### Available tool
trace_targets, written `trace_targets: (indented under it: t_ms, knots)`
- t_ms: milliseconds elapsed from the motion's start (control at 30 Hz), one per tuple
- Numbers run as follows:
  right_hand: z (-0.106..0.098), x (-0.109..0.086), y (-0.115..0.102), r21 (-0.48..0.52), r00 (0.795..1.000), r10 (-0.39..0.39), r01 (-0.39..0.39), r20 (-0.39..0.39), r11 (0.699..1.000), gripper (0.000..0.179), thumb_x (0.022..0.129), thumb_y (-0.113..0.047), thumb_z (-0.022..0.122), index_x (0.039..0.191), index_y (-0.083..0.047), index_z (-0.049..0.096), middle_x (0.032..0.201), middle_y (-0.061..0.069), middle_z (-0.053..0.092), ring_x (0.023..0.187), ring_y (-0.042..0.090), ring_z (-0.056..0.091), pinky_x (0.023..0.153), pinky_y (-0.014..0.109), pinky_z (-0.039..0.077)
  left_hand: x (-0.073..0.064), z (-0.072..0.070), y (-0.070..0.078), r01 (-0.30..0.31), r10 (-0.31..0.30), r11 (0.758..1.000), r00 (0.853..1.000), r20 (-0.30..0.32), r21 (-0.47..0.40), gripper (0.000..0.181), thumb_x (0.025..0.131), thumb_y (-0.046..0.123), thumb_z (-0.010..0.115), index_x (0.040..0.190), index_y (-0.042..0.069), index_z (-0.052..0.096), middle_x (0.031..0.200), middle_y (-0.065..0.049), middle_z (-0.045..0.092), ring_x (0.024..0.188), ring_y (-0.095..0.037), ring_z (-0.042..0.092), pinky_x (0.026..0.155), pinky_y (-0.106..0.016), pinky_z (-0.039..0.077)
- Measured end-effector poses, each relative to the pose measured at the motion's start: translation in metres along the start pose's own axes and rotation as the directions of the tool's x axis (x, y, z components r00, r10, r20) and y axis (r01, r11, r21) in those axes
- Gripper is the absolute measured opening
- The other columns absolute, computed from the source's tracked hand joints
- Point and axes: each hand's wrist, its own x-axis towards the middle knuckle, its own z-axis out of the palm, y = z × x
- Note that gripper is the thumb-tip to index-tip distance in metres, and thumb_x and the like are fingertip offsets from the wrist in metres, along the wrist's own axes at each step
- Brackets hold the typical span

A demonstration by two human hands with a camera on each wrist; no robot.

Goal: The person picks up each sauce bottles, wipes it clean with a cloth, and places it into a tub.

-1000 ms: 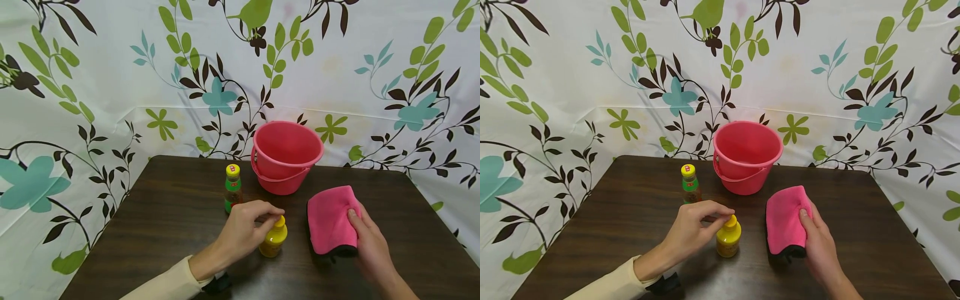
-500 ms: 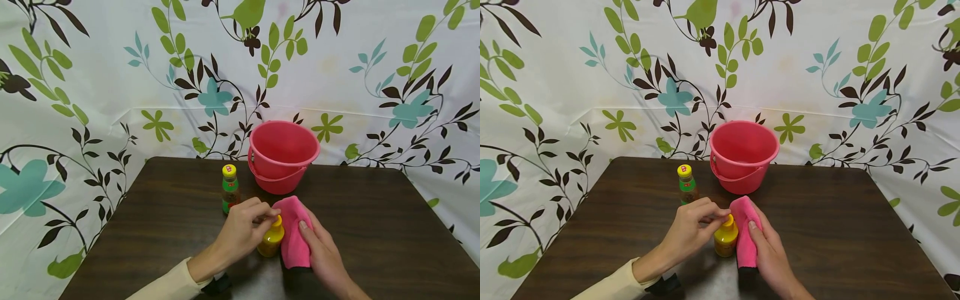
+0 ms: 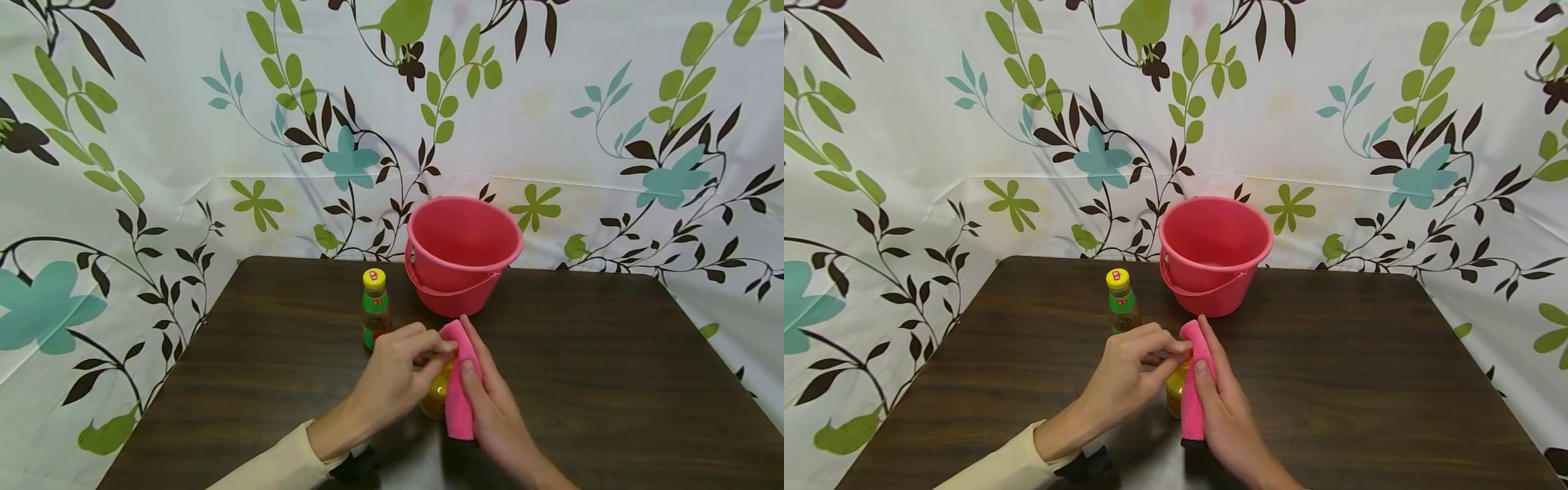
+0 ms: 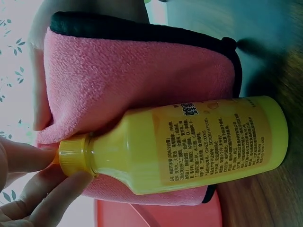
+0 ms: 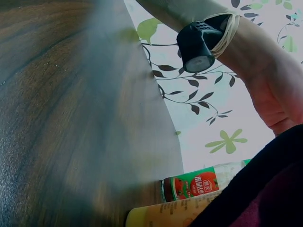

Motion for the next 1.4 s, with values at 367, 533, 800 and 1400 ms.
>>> trace_targets:
  t_ms: [367,533,800,1400]
  knots:
    - [0.004,0.004,0.009,0.003,0.999,-0.045,0.045,0.01,0.999,0.051,0.115,-0.039,0.04,0.164,-0.042,0.029,0.172,-0.004,0.032,0.153,0.027,0.035,0.109,0.016,0.045,0.0,0.001,0.0,-0.02,0.02,1.0,1.0,-0.006,-0.008,0.01,0.092,0.007,0.08,0.102,0.01,0.08,0.09,-0.002,0.073,0.077,-0.005,0.065,0.07,-0.015,0.059]
    - [0.003,0.007,0.013,-0.013,0.999,-0.031,0.031,-0.011,0.999,0.048,0.114,-0.039,0.041,0.161,-0.041,0.035,0.167,-0.005,0.041,0.146,0.023,0.044,0.107,0.02,0.049,0.0,0.002,0.0,-0.015,0.015,1.0,1.0,-0.011,-0.014,0.009,0.091,0.006,0.081,0.099,0.009,0.079,0.088,-0.002,0.072,0.077,-0.005,0.065,0.07,-0.015,0.059]
    - [-0.001,0.009,0.022,0.038,0.999,0.036,-0.035,-0.024,0.999,0.046,0.115,-0.037,0.039,0.161,-0.036,0.039,0.154,0.004,0.052,0.123,0.021,0.059,0.091,0.028,0.056,0.001,0.002,0.002,-0.005,0.005,1.0,1.0,-0.002,0.0,0.008,0.089,0.006,0.08,0.096,0.009,0.077,0.087,-0.002,0.069,0.075,-0.015,0.063,0.066,-0.017,0.057]
    - [-0.012,0.01,0.04,0.028,0.992,0.126,-0.126,-0.014,0.992,0.049,0.116,-0.035,0.037,0.164,-0.024,0.037,0.129,0.015,0.061,0.094,0.02,0.063,0.074,0.028,0.054,0.002,0.003,0.002,-0.007,0.007,1.0,1.0,-0.005,0.027,0.01,0.088,0.007,0.08,0.091,0.011,0.072,0.085,-0.001,0.064,0.072,-0.009,0.058,0.066,-0.016,0.056]
